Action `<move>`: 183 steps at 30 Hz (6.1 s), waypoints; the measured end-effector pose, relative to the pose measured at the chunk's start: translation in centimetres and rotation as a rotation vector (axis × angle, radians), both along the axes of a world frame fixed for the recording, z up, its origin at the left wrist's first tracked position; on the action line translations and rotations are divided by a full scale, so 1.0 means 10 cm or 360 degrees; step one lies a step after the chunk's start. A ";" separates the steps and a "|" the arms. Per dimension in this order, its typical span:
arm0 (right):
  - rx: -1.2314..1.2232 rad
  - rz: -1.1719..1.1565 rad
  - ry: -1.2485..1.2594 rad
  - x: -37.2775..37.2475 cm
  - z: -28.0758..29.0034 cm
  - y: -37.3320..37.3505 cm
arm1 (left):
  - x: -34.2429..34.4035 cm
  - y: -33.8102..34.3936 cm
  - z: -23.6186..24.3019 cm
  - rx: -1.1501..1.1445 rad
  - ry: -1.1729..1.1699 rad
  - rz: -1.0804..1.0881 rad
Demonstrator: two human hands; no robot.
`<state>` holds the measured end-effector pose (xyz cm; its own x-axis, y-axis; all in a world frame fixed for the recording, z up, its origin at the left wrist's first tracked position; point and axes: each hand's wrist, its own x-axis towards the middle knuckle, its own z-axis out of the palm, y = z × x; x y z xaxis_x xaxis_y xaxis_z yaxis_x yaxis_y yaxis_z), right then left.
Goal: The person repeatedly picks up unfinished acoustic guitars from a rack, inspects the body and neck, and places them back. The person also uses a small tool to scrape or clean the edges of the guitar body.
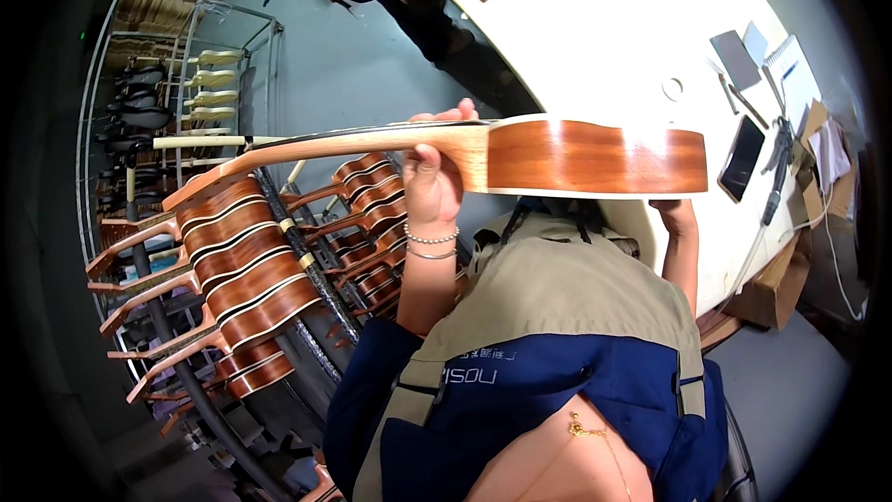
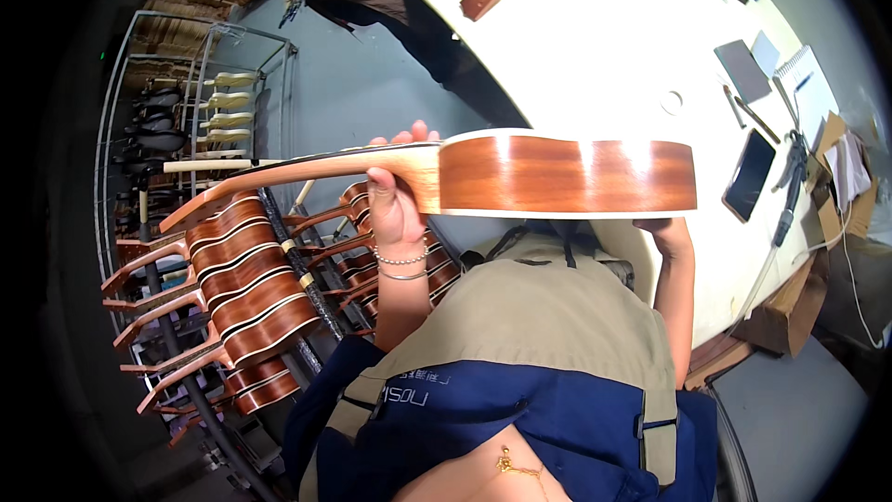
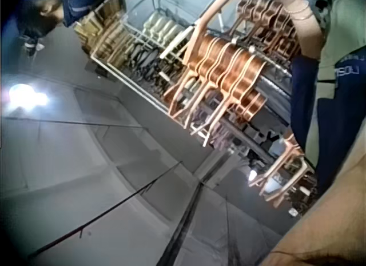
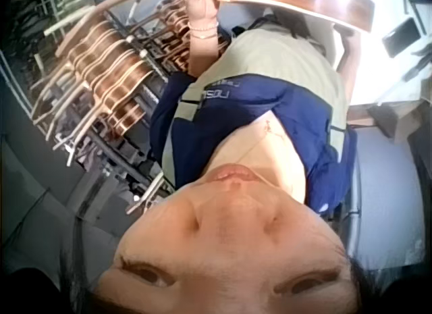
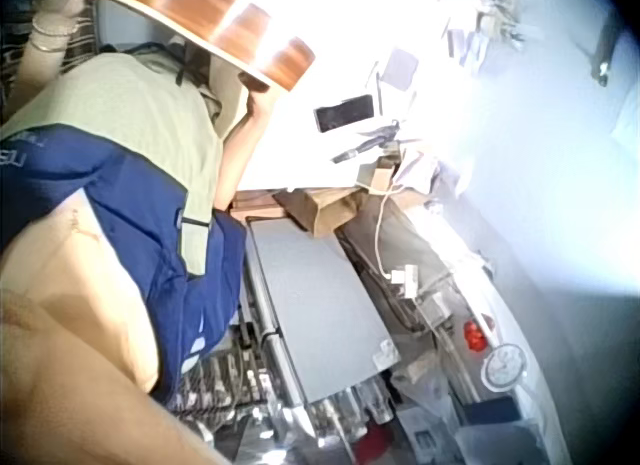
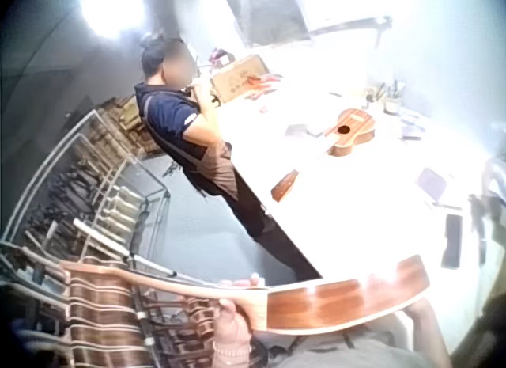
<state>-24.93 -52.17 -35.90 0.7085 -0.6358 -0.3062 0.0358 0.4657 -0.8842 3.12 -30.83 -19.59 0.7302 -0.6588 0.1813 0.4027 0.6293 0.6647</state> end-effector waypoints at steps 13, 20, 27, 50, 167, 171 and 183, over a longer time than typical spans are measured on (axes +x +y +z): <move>0.0134 -0.0044 -0.0499 -0.15 -0.35 -0.05 | -0.18 -0.25 0.08 0.0112 -0.0078 -0.0216; 0.0624 -0.0233 -0.0568 0.05 0.11 -0.05 | -0.17 -0.26 0.19 0.0573 -0.0452 0.0065; 0.0582 -0.0163 -0.0617 0.31 0.66 0.13 | -0.11 -0.26 0.26 0.0651 -0.0444 0.0158; 0.0911 0.0029 -0.0412 0.17 0.37 0.35 | 0.01 -0.09 0.32 0.0166 0.0113 0.0224; 0.0853 0.0159 -0.0381 0.79 0.54 0.62 | -0.16 1.13 0.87 -0.0031 0.0096 0.1325; 0.0796 -0.0017 -0.0316 0.76 0.57 0.59 | 0.06 0.74 0.61 0.0299 0.0029 0.1433; 0.0615 -0.0287 -0.0228 0.95 0.73 0.57 | 0.28 -0.03 -0.04 0.0612 0.0229 0.0881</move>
<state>-15.43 -46.42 -28.57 0.6495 -0.6113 -0.4522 0.2562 0.7359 -0.6268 5.96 -31.17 -20.02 0.9770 -0.1801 -0.1145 0.1909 0.4976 0.8461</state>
